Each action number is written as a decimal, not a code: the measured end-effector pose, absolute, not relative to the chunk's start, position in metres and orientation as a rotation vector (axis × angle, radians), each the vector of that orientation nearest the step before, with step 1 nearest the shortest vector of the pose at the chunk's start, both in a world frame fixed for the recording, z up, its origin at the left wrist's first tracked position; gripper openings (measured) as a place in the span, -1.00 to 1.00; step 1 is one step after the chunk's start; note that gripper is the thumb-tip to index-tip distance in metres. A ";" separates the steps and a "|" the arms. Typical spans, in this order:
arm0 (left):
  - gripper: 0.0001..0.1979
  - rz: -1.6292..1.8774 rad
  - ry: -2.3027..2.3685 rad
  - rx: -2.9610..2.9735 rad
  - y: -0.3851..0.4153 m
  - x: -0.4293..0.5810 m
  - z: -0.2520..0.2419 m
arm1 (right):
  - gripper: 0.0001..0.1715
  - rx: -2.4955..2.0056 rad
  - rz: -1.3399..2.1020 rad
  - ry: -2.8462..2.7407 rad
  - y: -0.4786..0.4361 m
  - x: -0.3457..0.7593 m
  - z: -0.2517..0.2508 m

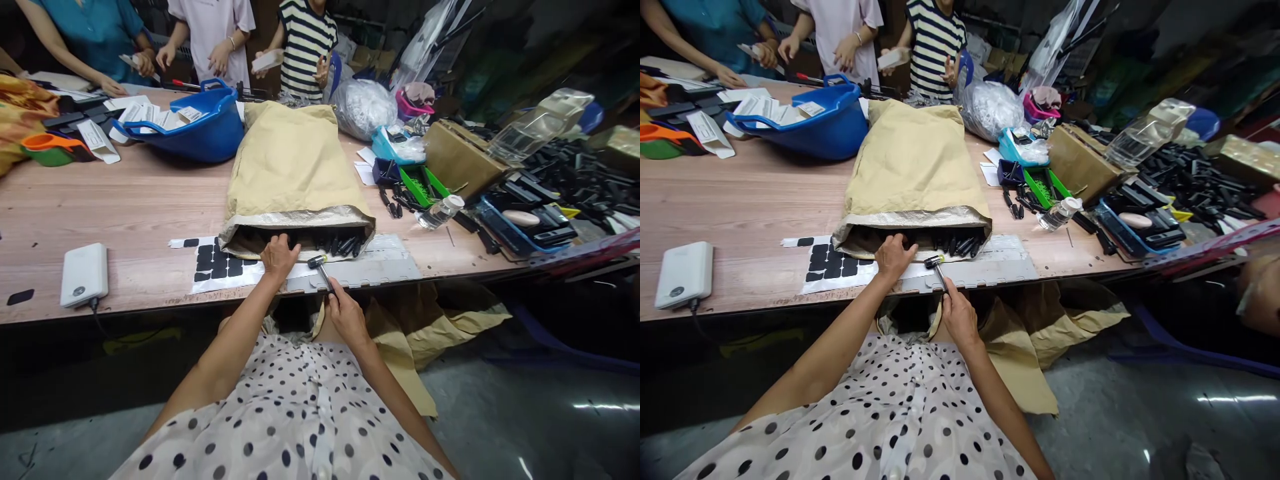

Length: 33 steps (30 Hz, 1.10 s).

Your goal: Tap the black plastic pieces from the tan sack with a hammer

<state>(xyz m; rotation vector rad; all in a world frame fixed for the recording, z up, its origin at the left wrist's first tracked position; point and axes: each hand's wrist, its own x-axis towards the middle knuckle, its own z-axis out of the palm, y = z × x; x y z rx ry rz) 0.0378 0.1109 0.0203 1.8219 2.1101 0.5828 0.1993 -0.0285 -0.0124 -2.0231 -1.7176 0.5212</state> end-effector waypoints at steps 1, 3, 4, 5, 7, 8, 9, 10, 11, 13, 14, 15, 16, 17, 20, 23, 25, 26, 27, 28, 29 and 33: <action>-0.77 0.535 2.141 1.799 0.114 0.040 0.022 | -0.43 -2.017 0.525 -1.718 -0.029 0.199 -0.012; -0.76 0.469 2.176 1.778 0.115 0.042 0.025 | -0.43 -2.009 0.531 -1.719 -0.029 0.199 -0.011; -0.76 0.446 2.182 1.783 0.114 0.041 0.026 | -0.43 -2.008 0.534 -1.719 -0.029 0.199 -0.011; -0.75 0.428 2.183 1.797 0.112 0.040 0.026 | -0.43 -2.008 0.533 -1.720 -0.029 0.199 -0.011; -0.75 0.406 2.165 1.849 0.109 0.037 0.026 | -0.43 -2.009 0.520 -1.721 -0.029 0.200 -0.012; -0.75 0.404 2.147 1.879 0.107 0.034 0.026 | -0.43 -2.007 0.512 -1.722 -0.029 0.200 -0.012; -0.75 0.406 2.129 1.905 0.106 0.032 0.025 | -0.43 -2.005 0.504 -1.725 -0.029 0.200 -0.013; -0.74 0.413 2.113 1.924 0.104 0.031 0.024 | -0.43 -2.004 0.500 -1.728 -0.029 0.201 -0.013; -0.72 0.422 2.101 1.935 0.104 0.029 0.024 | -0.42 -2.004 0.497 -1.730 -0.028 0.201 -0.014; -0.67 0.440 2.092 1.941 0.103 0.028 0.022 | -0.42 -2.008 0.498 -1.729 -0.028 0.201 -0.014; -0.65 0.454 2.089 1.939 0.103 0.029 0.021 | -0.42 -2.011 0.498 -1.727 -0.028 0.201 -0.014; -0.63 0.472 2.086 1.931 0.104 0.029 0.020 | -0.42 -2.012 0.496 -1.725 -0.028 0.201 -0.015; -0.62 0.492 2.089 1.911 0.105 0.029 0.020 | -0.42 -2.011 0.493 -1.723 -0.028 0.202 -0.015; -0.63 0.509 2.103 1.874 0.106 0.030 0.019 | -0.42 -2.007 0.489 -1.722 -0.028 0.202 -0.016; -0.64 0.513 2.171 1.717 0.113 0.031 0.019 | -0.43 -1.993 0.479 -1.716 -0.029 0.203 -0.018; -0.66 0.491 2.179 1.640 0.121 0.032 0.022 | -0.43 -2.000 0.487 -1.717 -0.029 0.203 -0.018; -0.67 0.491 2.164 1.623 0.124 0.032 0.023 | -0.43 -2.014 0.493 -1.720 -0.029 0.203 -0.017; -0.67 0.491 2.162 1.617 0.125 0.032 0.023 | -0.43 -2.019 0.495 -1.721 -0.029 0.203 -0.016; -0.69 0.492 2.159 1.616 0.125 0.031 0.022 | -0.43 -2.022 0.496 -1.721 -0.029 0.202 -0.015; -0.70 0.494 2.157 1.622 0.125 0.030 0.021 | -0.43 -2.021 0.496 -1.721 -0.029 0.202 -0.014; -0.71 0.501 2.154 1.634 0.124 0.028 0.020 | -0.43 -2.017 0.497 -1.722 -0.029 0.202 -0.014; -0.69 0.552 2.141 1.690 0.118 0.024 0.016 | -0.43 -2.017 0.505 -1.716 -0.029 0.202 -0.014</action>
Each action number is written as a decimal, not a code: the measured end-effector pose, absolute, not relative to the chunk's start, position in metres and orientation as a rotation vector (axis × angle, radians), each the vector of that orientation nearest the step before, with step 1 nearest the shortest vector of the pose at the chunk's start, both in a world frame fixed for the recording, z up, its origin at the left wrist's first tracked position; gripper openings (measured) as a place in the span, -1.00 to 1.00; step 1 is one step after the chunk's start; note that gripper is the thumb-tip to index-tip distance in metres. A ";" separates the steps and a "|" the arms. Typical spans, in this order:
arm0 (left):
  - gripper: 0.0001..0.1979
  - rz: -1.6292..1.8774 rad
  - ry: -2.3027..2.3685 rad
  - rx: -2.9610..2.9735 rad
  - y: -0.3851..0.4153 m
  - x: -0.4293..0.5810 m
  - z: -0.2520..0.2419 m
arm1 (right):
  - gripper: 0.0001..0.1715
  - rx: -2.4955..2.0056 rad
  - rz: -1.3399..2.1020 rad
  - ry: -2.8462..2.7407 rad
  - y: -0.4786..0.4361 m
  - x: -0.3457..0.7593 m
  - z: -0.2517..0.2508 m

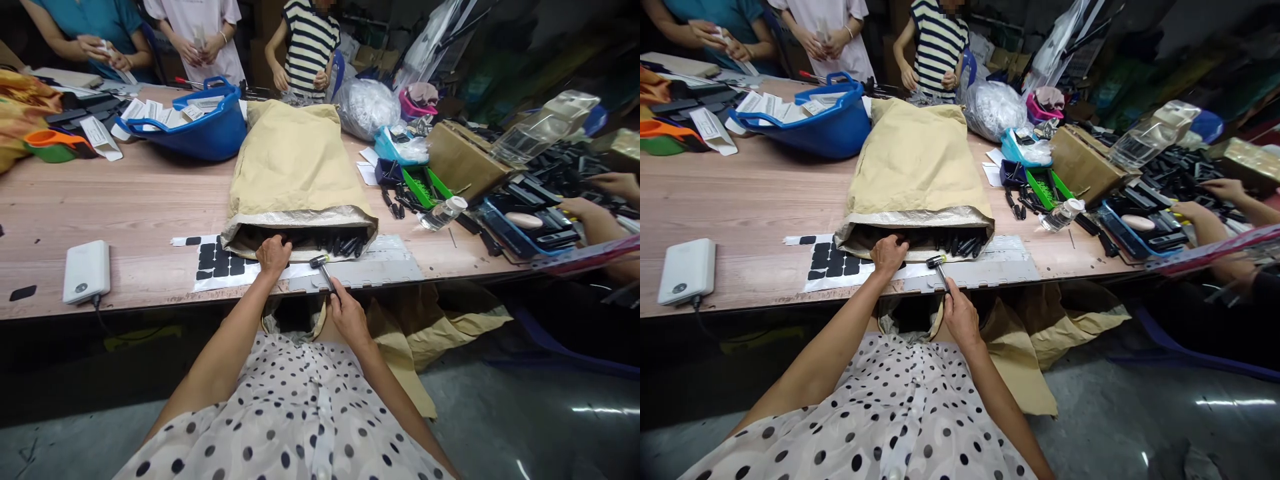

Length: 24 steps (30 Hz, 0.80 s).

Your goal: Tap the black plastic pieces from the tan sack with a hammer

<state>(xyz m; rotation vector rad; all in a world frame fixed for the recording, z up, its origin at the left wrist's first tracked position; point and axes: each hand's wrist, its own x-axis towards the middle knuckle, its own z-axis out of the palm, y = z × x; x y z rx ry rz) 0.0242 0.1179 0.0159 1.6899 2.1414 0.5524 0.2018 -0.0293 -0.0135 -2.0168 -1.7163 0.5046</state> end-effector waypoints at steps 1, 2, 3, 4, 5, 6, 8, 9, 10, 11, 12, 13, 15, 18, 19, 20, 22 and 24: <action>-0.67 0.561 2.142 1.693 0.118 0.025 0.016 | -0.43 -2.018 0.505 -1.714 -0.029 0.202 -0.014; -0.65 0.564 2.142 1.694 0.118 0.026 0.017 | -0.43 -2.016 0.502 -1.711 -0.029 0.202 -0.014; -0.64 0.560 2.143 1.689 0.120 0.028 0.018 | -0.43 -2.010 0.498 -1.710 -0.029 0.203 -0.015; -0.63 0.548 2.142 1.681 0.122 0.030 0.019 | -0.42 -2.000 0.495 -1.710 -0.029 0.203 -0.015; -0.63 0.530 2.139 1.669 0.125 0.032 0.021 | -0.42 -1.990 0.494 -1.711 -0.029 0.203 -0.015; -0.65 0.511 2.136 1.653 0.127 0.034 0.023 | -0.42 -1.984 0.494 -1.712 -0.029 0.203 -0.015; -0.68 0.493 2.134 1.630 0.130 0.035 0.026 | -0.42 -1.990 0.496 -1.709 -0.029 0.202 -0.015; -0.70 0.502 2.133 1.628 0.129 0.034 0.026 | -0.42 -1.999 0.498 -1.708 -0.030 0.202 -0.015; -0.72 0.531 2.126 1.641 0.126 0.031 0.026 | -0.42 -2.008 0.498 -1.707 -0.030 0.201 -0.014; -0.74 0.579 2.108 1.673 0.122 0.028 0.026 | -0.42 -2.014 0.497 -1.705 -0.030 0.200 -0.014; -0.76 0.636 2.075 1.726 0.115 0.024 0.024 | -0.42 -2.016 0.498 -1.704 -0.030 0.200 -0.014; -0.78 0.694 2.028 1.794 0.107 0.019 0.022 | -0.42 -2.010 0.502 -1.703 -0.030 0.199 -0.014; -0.83 0.785 1.903 1.961 0.090 0.009 0.016 | -0.42 -1.974 0.512 -1.699 -0.031 0.200 -0.015; -0.89 0.793 1.726 2.153 0.068 0.000 0.002 | -0.44 -1.906 0.520 -1.687 -0.030 0.203 -0.018; -0.90 0.778 1.691 2.181 0.063 -0.001 -0.003 | -0.44 -1.887 0.524 -1.682 -0.030 0.205 -0.019; -0.90 0.763 1.669 2.194 0.060 -0.001 -0.007 | -0.44 -1.869 0.534 -1.676 -0.030 0.207 -0.019; -0.88 0.749 1.656 2.193 0.059 -0.001 -0.014 | -0.42 -1.816 0.581 -1.648 -0.030 0.209 -0.021; -0.86 0.756 1.643 2.185 0.060 -0.001 -0.017 | -0.42 -1.737 0.652 -1.597 -0.031 0.210 -0.024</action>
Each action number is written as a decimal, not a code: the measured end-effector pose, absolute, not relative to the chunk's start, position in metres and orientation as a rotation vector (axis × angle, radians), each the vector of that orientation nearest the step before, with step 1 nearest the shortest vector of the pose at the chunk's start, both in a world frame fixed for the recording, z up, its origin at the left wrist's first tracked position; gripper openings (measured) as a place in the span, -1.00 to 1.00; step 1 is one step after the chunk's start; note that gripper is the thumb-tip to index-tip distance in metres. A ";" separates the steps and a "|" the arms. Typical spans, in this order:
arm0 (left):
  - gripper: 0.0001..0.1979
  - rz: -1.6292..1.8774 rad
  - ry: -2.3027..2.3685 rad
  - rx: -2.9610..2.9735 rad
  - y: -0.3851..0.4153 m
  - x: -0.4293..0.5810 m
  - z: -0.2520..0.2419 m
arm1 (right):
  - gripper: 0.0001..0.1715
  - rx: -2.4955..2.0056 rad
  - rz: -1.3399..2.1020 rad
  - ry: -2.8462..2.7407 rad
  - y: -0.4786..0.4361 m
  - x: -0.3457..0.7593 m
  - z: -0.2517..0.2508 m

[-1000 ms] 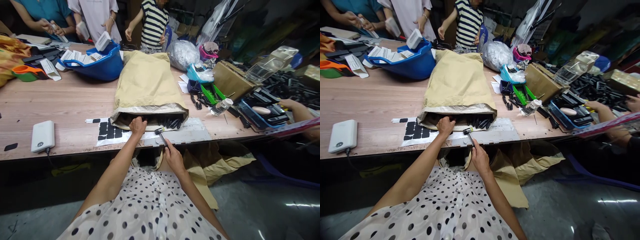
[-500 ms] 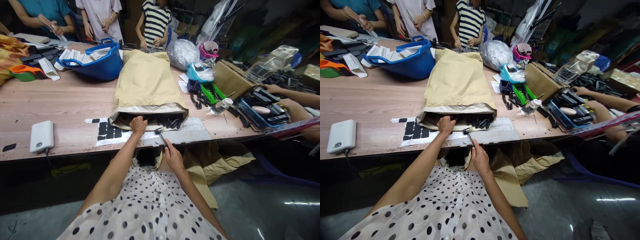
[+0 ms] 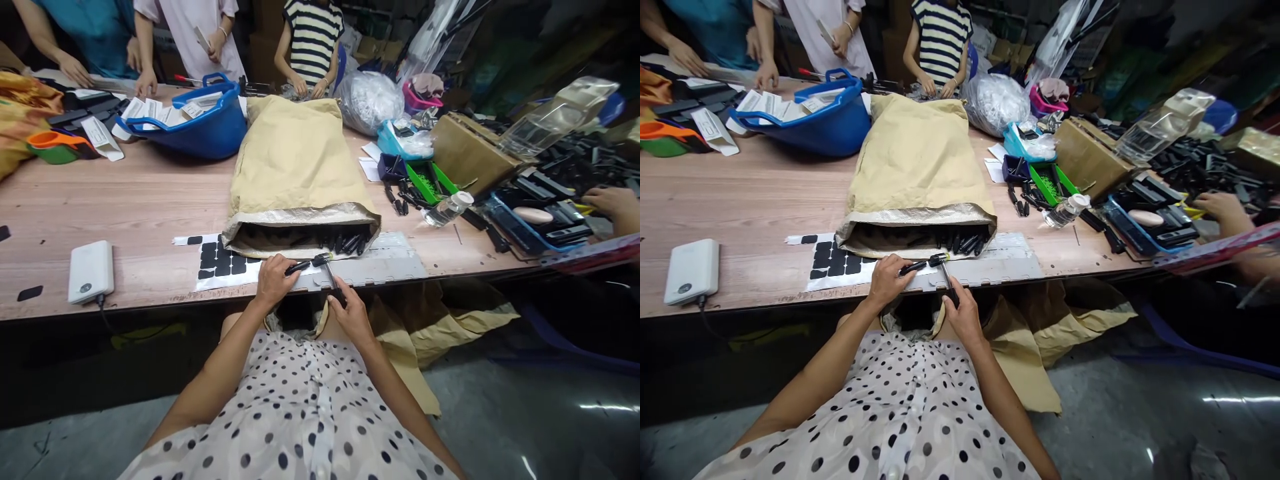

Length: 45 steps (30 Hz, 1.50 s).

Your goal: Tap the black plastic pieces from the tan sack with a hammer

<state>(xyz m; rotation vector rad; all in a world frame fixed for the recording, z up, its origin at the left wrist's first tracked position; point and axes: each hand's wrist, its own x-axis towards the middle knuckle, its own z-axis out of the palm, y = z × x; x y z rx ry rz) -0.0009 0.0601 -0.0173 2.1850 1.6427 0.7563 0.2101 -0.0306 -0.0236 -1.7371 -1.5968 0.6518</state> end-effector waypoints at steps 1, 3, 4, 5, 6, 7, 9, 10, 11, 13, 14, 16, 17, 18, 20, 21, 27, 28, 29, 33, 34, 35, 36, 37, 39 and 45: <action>-0.85 0.760 1.633 2.180 0.061 -0.001 -0.018 | -0.42 -1.695 0.685 -1.567 -0.032 0.210 -0.025; -0.85 0.757 1.618 2.163 0.063 -0.002 -0.019 | -0.42 -1.619 0.735 -1.520 -0.034 0.207 -0.027; -0.85 0.753 1.613 2.155 0.064 -0.003 -0.018 | -0.42 -1.592 0.751 -1.507 -0.036 0.205 -0.028; -0.84 0.750 1.610 2.146 0.065 -0.003 -0.018 | -0.42 -1.571 0.761 -1.503 -0.037 0.203 -0.028; -0.84 0.749 1.612 2.138 0.065 -0.003 -0.018 | -0.42 -1.554 0.766 -1.505 -0.038 0.200 -0.028; -0.84 0.749 1.616 2.129 0.065 -0.004 -0.018 | -0.43 -1.541 0.763 -1.515 -0.039 0.198 -0.027; -0.85 0.752 1.616 2.113 0.066 -0.004 -0.018 | -0.46 -1.518 0.731 -1.550 -0.040 0.194 -0.023; -0.85 0.754 1.612 2.106 0.066 -0.004 -0.018 | -0.47 -1.504 0.707 -1.571 -0.040 0.193 -0.021; -0.85 0.753 1.604 2.100 0.066 -0.004 -0.018 | -0.48 -1.488 0.680 -1.592 -0.040 0.192 -0.018; -0.85 0.750 1.584 2.094 0.066 -0.003 -0.019 | -0.49 -1.461 0.629 -1.628 -0.039 0.190 -0.014; -0.85 0.748 1.579 2.091 0.067 -0.003 -0.019 | -0.49 -1.450 0.612 -1.642 -0.039 0.190 -0.012; -0.86 0.746 1.582 2.085 0.067 -0.003 -0.020 | -0.48 -1.431 0.605 -1.671 -0.037 0.189 -0.011; -0.86 0.744 1.589 2.080 0.067 -0.003 -0.020 | -0.48 -1.427 0.615 -1.683 -0.037 0.188 -0.010; -0.86 0.742 1.597 2.075 0.067 -0.003 -0.020 | -0.48 -1.425 0.633 -1.691 -0.037 0.188 -0.010; -0.86 0.736 1.603 2.068 0.067 -0.002 -0.020 | -0.48 -1.427 0.667 -1.690 -0.036 0.187 -0.009; -0.86 0.734 1.600 2.068 0.066 -0.001 -0.020 | -0.48 -1.427 0.671 -1.682 -0.037 0.186 -0.008; -0.88 0.747 1.609 2.074 0.065 0.001 -0.020 | -0.49 -1.377 0.622 -1.719 -0.040 0.180 -0.004; -0.89 0.747 1.612 2.072 0.065 0.001 -0.020 | -0.49 -1.375 0.638 -1.729 -0.040 0.179 -0.005; -0.89 0.747 1.610 2.069 0.065 0.001 -0.019 | -0.49 -1.378 0.657 -1.730 -0.041 0.178 -0.006; -0.86 0.735 1.588 2.055 0.064 0.001 -0.016 | -0.51 -1.444 0.667 -1.664 -0.040 0.182 -0.009; -0.85 0.730 1.589 2.051 0.064 0.001 -0.015 | -0.51 -1.473 0.644 -1.642 -0.039 0.185 -0.009; -0.84 0.727 1.594 2.049 0.064 0.001 -0.014 | -0.50 -1.503 0.614 -1.622 -0.038 0.188 -0.009; -0.84 0.725 1.597 2.048 0.064 0.001 -0.014 | -0.50 -1.535 0.579 -1.604 -0.036 0.192 -0.009; -0.84 0.725 1.596 2.047 0.064 0.001 -0.014 | -0.49 -1.569 0.542 -1.590 -0.035 0.195 -0.010; -0.84 0.729 1.582 2.045 0.064 -0.001 -0.015 | -0.48 -1.638 0.463 -1.572 -0.033 0.202 -0.012; -0.77 0.767 1.538 2.056 0.062 -0.004 -0.018 | -0.46 -1.846 0.322 -1.639 -0.036 0.211 -0.020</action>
